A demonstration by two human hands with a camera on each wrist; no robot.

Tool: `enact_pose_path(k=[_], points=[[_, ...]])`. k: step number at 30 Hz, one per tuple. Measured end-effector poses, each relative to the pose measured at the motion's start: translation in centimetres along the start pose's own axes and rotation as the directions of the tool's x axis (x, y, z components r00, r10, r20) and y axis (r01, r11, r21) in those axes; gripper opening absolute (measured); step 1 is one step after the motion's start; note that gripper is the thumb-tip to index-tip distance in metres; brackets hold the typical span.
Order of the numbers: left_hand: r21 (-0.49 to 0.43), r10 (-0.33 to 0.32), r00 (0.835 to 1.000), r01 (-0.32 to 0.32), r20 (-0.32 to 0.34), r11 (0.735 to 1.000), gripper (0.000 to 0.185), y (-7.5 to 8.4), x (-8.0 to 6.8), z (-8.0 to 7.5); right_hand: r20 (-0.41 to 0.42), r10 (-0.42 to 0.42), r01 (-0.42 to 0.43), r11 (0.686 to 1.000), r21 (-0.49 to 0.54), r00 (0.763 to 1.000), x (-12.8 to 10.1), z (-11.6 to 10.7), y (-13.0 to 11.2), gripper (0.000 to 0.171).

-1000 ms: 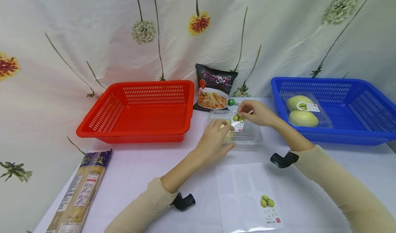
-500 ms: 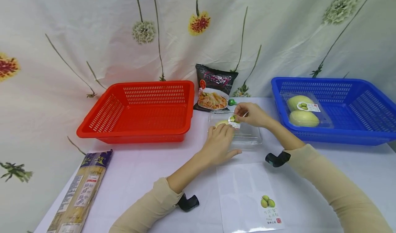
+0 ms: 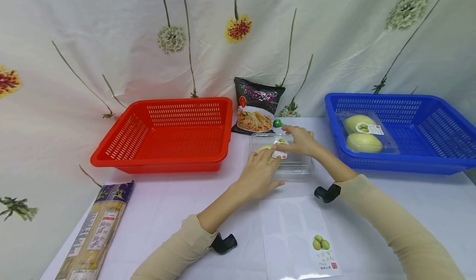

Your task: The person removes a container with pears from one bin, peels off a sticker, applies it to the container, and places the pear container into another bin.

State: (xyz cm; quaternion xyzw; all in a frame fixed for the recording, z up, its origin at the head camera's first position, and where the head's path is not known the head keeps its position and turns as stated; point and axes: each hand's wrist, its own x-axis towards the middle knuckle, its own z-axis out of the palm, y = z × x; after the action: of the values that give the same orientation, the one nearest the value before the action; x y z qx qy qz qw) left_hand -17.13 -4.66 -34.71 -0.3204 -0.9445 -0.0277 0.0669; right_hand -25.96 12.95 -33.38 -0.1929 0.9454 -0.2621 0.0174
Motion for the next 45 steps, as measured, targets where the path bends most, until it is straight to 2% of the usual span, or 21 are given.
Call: enact_pose_path(k=[4,8,12,15,21,25,28,30,32,34,36,38,39,40,42,44,45], points=[[-0.005,-0.01,1.0,0.01,0.005,1.0,0.058,-0.2,-0.1,-0.1,-0.027,0.094,-0.093,0.995,0.028,0.995,0.4,0.2,0.1,0.068],[-0.017,-0.003,1.0,0.004,0.019,1.0,0.059,-0.2,-0.1,-0.1,-0.059,0.134,-0.125,0.982,0.141,0.989,0.5,0.1,0.7,0.06],[-0.001,0.009,1.0,-0.009,0.018,1.0,0.06,-0.2,-0.2,0.0,-0.045,0.096,-0.085,0.975,0.207,0.994,0.0,-0.3,1.1,0.055],[0.014,0.017,1.0,-0.017,0.01,1.0,0.062,-0.2,-0.2,0.0,-0.009,0.055,-0.052,0.98,0.191,0.998,-0.7,-0.9,1.3,0.055],[0.029,0.023,1.0,-0.022,-0.014,0.999,0.066,-0.6,-0.3,0.1,0.065,0.006,-0.017,0.986,0.164,0.998,-2.4,-1.9,1.3,0.07],[-0.046,-0.024,1.0,0.024,0.003,0.999,0.063,-1.2,0.3,-0.1,0.045,0.022,-0.031,0.98,0.195,0.999,-4.0,-2.1,1.1,0.08],[-0.148,-0.095,0.995,0.096,0.014,0.984,0.06,-2.2,1.4,-0.2,-0.034,0.052,-0.043,0.975,0.216,0.998,-5.6,-2.0,1.0,0.076],[-0.223,-0.141,0.99,0.14,0.01,0.965,0.057,-3.1,2.3,-0.3,-0.111,0.082,-0.056,0.974,0.221,0.99,-7.0,-1.9,0.8,0.064],[-0.29,-0.178,0.984,0.171,0.003,0.941,0.055,-4.0,3.2,-0.4,-0.177,0.106,-0.063,0.97,0.235,0.978,-8.3,-1.7,0.7,0.045],[-0.343,-0.208,0.978,0.198,0.007,0.918,0.055,-4.7,4.3,-0.5,-0.182,0.121,-0.066,0.957,0.281,0.976,-9.5,-1.6,0.6,0.029],[-0.367,-0.228,0.974,0.217,0.014,0.905,0.056,-5.4,5.4,-0.4,-0.126,0.113,-0.061,0.933,0.356,0.986,-10.5,-1.3,0.7,0.025],[-0.383,-0.241,0.97,0.233,0.027,0.894,0.056,-6.0,6.5,-0.2,0.002,0.059,-0.054,0.899,0.435,0.998,-11.3,-0.8,0.8,0.027],[-0.385,-0.242,0.97,0.236,0.032,0.892,0.055,-6.2,7.0,-0.1,0.075,0.021,-0.054,0.879,0.474,0.997,-11.6,-0.4,0.7,0.027],[-0.391,-0.241,0.97,0.237,0.039,0.889,0.055,-6.4,7.4,0.0,0.147,-0.02,-0.057,0.862,0.504,0.989,-11.8,0.1,0.7,0.027],[-0.394,-0.227,0.972,0.231,0.056,0.89,0.05,-6.7,8.1,0.2,0.265,-0.112,-0.058,0.827,0.559,0.958,-12.1,1.1,0.7,0.031],[-0.4,-0.208,0.976,0.218,0.068,0.89,0.045,-6.8,8.5,0.5,0.337,-0.166,-0.071,0.803,0.592,0.927,-12.3,2.0,0.7,0.042],[-0.406,-0.198,0.977,0.211,0.073,0.889,0.043,-6.8,8.6,0.6,0.352,-0.174,-0.082,0.791,0.606,0.919,-12.2,2.3,0.7,0.048]])
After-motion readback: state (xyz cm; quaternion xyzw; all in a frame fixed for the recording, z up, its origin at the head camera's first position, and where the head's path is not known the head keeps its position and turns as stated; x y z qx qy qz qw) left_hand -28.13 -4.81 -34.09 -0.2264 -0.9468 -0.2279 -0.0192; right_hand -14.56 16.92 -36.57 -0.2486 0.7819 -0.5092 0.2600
